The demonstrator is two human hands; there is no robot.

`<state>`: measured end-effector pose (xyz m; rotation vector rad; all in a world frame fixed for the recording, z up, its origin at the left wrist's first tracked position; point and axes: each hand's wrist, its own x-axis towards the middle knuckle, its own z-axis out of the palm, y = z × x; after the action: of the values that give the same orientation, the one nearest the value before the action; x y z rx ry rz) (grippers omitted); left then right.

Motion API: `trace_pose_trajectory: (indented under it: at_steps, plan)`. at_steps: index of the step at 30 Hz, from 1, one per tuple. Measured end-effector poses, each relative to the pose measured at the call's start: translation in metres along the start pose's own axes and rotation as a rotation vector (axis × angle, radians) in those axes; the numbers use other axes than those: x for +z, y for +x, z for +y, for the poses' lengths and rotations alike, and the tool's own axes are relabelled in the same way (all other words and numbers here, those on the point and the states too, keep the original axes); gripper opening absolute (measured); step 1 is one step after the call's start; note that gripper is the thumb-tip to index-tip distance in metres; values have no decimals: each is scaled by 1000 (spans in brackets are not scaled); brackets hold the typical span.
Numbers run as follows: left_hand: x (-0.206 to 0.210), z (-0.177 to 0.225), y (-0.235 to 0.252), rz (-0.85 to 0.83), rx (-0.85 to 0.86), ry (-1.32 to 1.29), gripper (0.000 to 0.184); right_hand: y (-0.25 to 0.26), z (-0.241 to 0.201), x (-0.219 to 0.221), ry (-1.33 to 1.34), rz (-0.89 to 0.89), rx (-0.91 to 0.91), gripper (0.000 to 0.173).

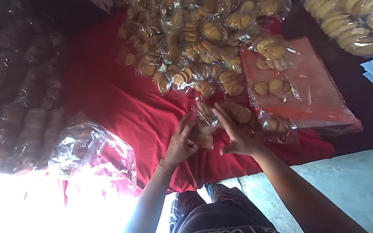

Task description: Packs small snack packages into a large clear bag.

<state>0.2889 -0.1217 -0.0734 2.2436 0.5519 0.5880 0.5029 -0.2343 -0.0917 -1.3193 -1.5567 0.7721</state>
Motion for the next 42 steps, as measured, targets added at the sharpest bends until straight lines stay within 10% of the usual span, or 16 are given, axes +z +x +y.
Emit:
trace_pose_trajectory:
  at_steps: [4, 9, 15, 26, 29, 33, 36, 38, 42]
  plan:
    - [0, -2, -6, -80, 43, -71, 61, -6, 1, 33, -260, 132, -9, 103]
    - [-2, -11, -32, -15, -35, -61, 93, -7, 9, 48, -353, 205, -76, 74]
    - [2, 6, -31, -70, 78, -127, 81, -14, 5, 33, -319, 66, -91, 98]
    - [12, -5, -45, -14, 53, -78, 52, -24, 7, 47, -317, 155, -135, 67]
    - [13, 2, -48, 38, -124, -263, 73, -21, 5, 46, -248, 189, -168, 59]
    - [5, 52, -71, 157, -86, -472, 58, -33, -38, 53, 5, 116, -155, 61]
    - [-24, 96, -110, 56, -182, -487, 72, -79, -77, 63, 456, -21, 169, 50]
    - [-59, 111, -136, 47, -278, -356, 65, -100, -92, 72, 646, -149, 402, 49]
    - [-158, 84, -175, 454, -451, 696, 21, -58, -111, 110, 962, -252, 460, 19]
